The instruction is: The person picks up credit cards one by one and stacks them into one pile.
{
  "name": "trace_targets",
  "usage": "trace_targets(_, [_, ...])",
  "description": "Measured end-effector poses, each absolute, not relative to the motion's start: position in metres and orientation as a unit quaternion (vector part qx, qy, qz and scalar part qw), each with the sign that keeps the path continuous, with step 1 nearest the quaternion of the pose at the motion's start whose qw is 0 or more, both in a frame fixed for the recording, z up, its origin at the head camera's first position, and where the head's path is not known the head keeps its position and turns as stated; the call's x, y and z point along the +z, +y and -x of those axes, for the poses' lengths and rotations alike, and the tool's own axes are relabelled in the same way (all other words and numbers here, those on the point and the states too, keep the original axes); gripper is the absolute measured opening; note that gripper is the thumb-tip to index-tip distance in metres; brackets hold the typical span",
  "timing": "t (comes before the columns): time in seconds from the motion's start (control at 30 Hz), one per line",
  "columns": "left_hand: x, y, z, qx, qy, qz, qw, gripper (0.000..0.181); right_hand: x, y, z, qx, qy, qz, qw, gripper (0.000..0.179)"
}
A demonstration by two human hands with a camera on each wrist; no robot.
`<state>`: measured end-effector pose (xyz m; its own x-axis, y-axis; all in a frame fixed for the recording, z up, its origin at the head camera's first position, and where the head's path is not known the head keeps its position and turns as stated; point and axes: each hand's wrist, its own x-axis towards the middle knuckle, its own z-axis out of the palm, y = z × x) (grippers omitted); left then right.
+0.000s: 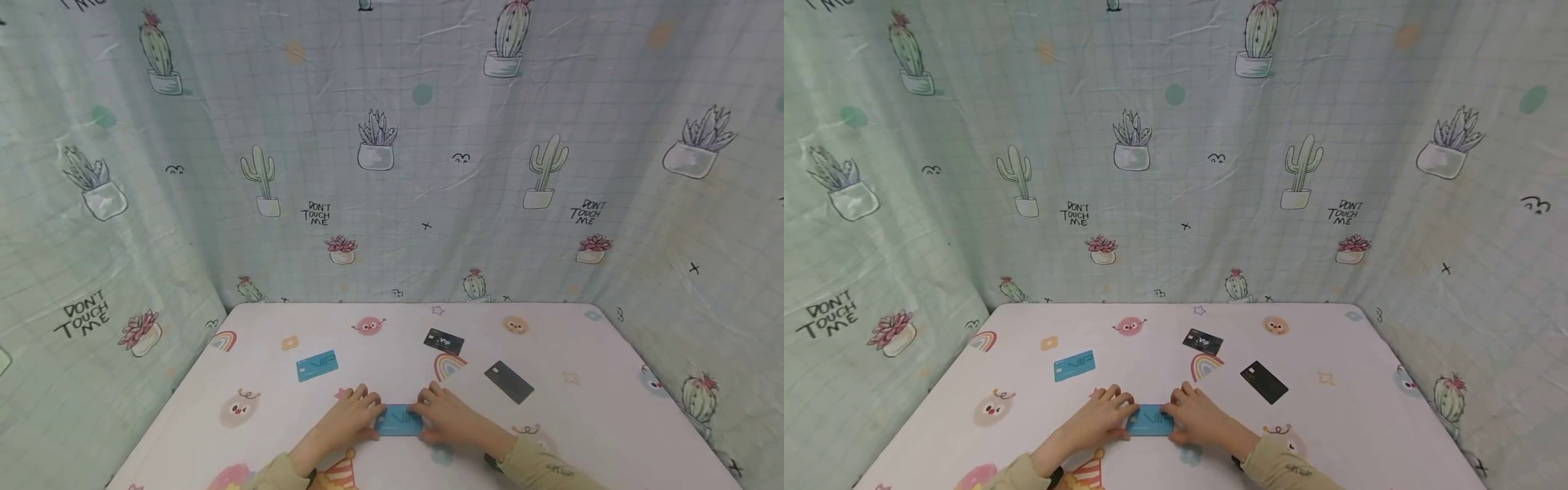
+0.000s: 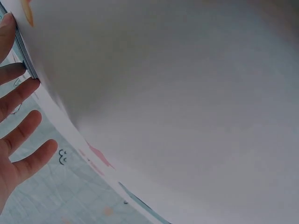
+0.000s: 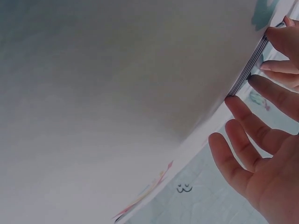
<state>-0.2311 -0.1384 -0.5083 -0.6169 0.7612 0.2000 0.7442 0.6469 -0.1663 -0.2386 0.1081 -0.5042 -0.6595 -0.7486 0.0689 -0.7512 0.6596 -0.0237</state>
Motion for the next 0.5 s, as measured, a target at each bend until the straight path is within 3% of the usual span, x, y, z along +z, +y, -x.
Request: trace_targets(0.5, [-0.5047,-0.1376,0.2324,0.027,-0.904,0.413,0.109,0.045,-0.5043,0.1087,0.2394,0.03,-0.908,-0.416,0.024,0.046])
